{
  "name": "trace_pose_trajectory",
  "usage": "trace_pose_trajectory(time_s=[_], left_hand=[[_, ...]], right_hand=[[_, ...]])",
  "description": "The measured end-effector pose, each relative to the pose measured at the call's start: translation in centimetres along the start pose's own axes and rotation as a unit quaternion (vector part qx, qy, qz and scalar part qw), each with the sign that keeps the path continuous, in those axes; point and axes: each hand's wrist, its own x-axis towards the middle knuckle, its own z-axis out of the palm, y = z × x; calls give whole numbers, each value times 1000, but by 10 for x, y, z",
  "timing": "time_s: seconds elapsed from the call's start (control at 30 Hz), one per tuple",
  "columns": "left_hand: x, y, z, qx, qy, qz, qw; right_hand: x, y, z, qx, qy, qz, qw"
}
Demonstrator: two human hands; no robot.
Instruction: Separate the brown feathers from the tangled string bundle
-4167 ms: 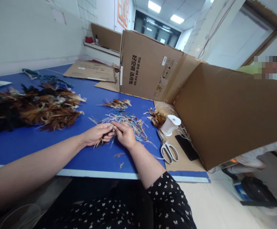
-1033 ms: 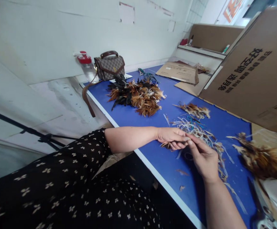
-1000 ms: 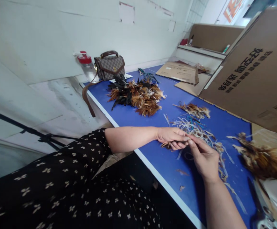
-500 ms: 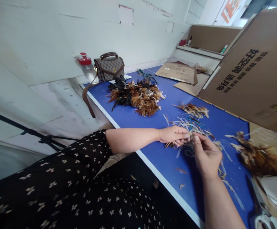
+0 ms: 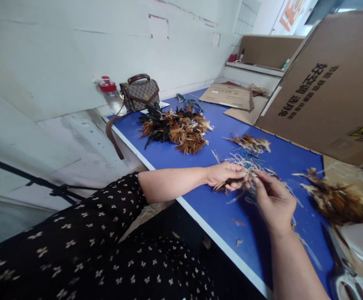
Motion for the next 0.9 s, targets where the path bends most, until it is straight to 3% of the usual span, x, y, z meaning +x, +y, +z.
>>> trace_pose_trajectory(time_s=[0.3, 0.4, 0.63, 0.77, 0.9], left_hand=[[-8, 13, -3, -52, -24, 8, 998], [-9, 13, -6, -48, -20, 15, 999], [-10, 14, -9, -34, -18, 35, 999], [-12, 16, -6, -9, 2, 24, 1000], [-12, 15, -1, 20, 22, -3, 1000]], right_hand=[[16, 14, -17, -91, 177, -4, 980], [19, 21, -21, -107, 206, -5, 973], [19, 31, -21, -159, 137, -37, 977], [14, 17, -17, -158, 100, -90, 978], [0, 0, -7, -113, -1, -97, 989]])
